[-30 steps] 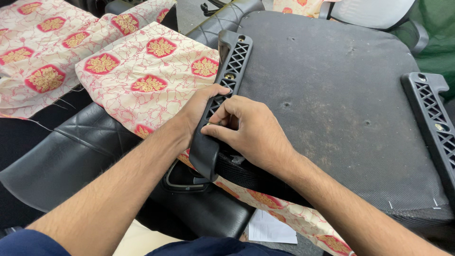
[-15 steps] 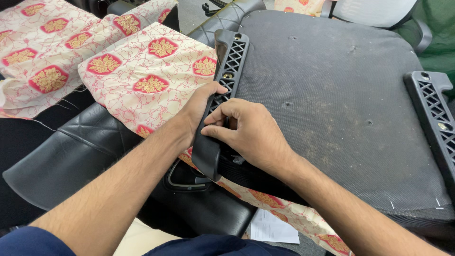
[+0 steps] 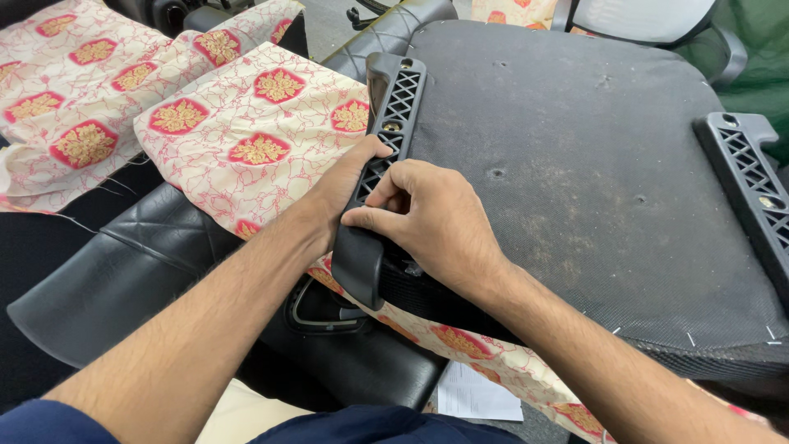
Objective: The person attaches a black plastic frame to the underside of a chair seat using a screwdriver and screws. They align the frame, insert screws, and tighten them to secure the component.
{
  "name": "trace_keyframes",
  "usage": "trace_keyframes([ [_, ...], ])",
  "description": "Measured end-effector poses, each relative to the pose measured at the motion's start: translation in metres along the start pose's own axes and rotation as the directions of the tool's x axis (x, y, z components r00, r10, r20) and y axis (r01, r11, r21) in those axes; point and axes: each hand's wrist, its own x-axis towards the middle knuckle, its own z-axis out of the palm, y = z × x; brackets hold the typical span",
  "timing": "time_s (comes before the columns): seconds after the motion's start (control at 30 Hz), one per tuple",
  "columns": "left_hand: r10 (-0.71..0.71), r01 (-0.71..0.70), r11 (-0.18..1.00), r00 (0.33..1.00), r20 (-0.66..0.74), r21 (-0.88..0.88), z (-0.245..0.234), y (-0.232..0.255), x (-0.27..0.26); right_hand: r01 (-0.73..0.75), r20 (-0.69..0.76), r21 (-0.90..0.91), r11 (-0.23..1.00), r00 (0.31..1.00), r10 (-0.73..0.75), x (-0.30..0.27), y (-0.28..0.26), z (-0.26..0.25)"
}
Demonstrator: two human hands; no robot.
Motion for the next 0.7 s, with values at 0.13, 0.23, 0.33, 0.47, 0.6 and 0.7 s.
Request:
trace_keyframes([
  [0.13, 0.045, -0.046, 0.999, 0.998, 0.043, 0.028, 0.0, 0.0, 0.001, 0.023, 0.009, -0.046, 0.999, 1.0, -0.023, 0.004, 0.001, 0.0],
  [0.23, 0.062, -0.063, 0.998, 0.991, 0.115, 0.009, -0.003, -0.001, 0.005, 0.151, 0.021, 0.117, 0.982, 0.988, -0.154, 0.004, 0.008, -0.003],
  [0.33, -0.023, 0.03, 0.998, 0.995, 0.099, -0.062, -0.003, -0.001, 0.01, 0.232, 0.017, 0.243, 0.942, 0.97, -0.243, 0.001, 0.016, -0.008],
  [0.47, -0.026, 0.029, 0.999, 0.996, 0.088, -0.044, -0.004, -0.001, 0.012, 0.16, 0.008, 0.135, 0.978, 0.987, -0.162, 0.002, 0.015, -0.003],
  [0.6, 0.012, -0.006, 0.999, 0.984, 0.176, -0.034, -0.003, 0.0, 0.012, 0.144, 0.065, 0.171, 0.975, 0.986, -0.157, 0.001, 0.016, -0.007],
  [0.7, -0.054, 0.058, 0.997, 0.996, 0.072, -0.049, -0.005, 0.0, 0.011, 0.225, 0.041, 0.25, 0.942, 0.969, -0.242, 0.0, 0.017, -0.009],
])
